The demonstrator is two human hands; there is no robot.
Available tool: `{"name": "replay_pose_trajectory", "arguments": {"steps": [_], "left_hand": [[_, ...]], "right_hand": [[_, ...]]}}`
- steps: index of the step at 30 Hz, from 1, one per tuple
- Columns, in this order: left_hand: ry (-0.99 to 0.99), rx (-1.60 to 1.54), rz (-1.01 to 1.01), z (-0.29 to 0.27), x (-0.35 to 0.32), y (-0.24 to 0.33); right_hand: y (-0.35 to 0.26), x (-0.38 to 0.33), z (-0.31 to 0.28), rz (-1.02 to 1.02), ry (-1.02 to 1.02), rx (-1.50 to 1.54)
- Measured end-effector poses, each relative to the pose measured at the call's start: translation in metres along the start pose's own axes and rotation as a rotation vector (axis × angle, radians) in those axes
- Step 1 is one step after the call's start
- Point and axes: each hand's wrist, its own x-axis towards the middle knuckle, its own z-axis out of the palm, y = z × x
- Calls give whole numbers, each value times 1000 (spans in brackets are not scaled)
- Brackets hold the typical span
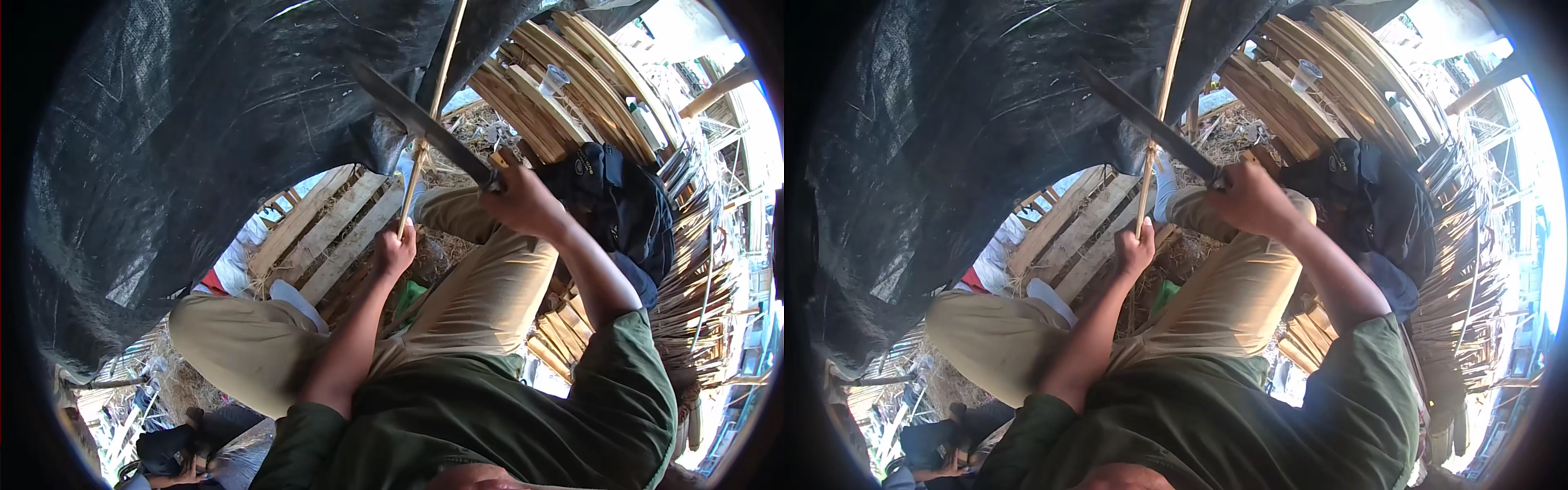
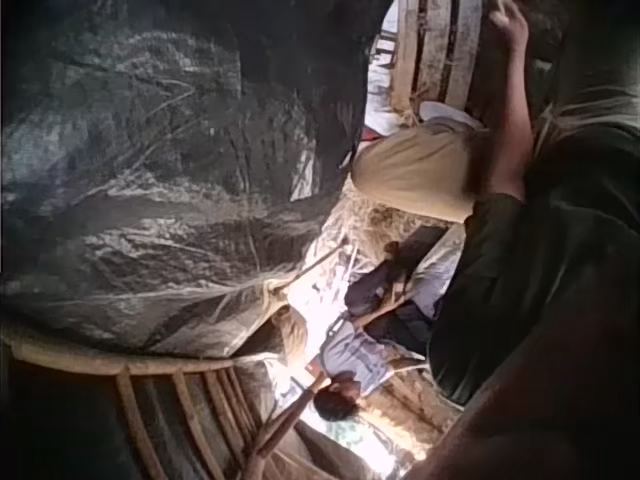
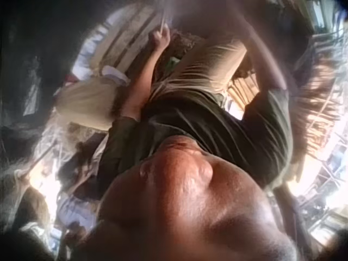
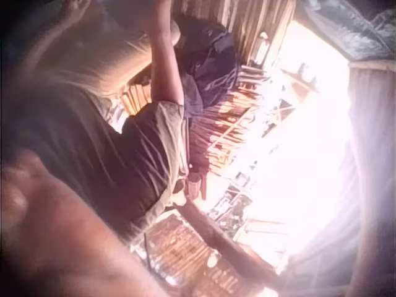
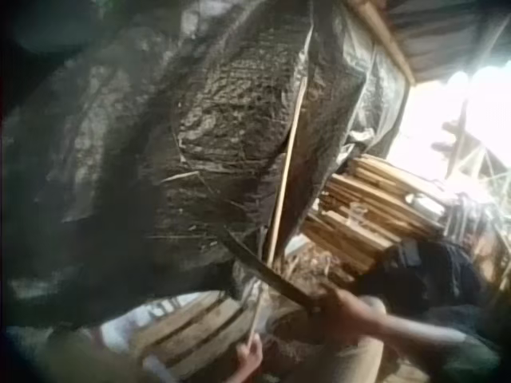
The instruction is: The person cuts, splits, and shaves bamboo sticks using a knife.
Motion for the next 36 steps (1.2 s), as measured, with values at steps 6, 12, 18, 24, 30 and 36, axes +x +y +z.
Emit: {"name": "replay_pose_trajectory", "arguments": {"steps": [6, 12, 18, 24, 30, 36], "left_hand": [[-82, 69, -107, -17, -4, 0], [-56, 14, -51, 5, -6, -2], [-26, 24, -64, -11, -7, -6], [-35, 7, -37, 8, -6, -3], [30, -25, -64, -10, -8, -1], [-19, -5, -18, 2, -10, 6]], "right_hand": [[-33, 8, -49, 108, 123, 226], [22, 0, 16, -179, 29, 218], [-31, 9, -53, 80, 167, 274], [9, 1, 17, -16, 28, 7], [-41, 11, -56, 15, 154, 159], [1, -3, 9, -34, -5, -4]]}}
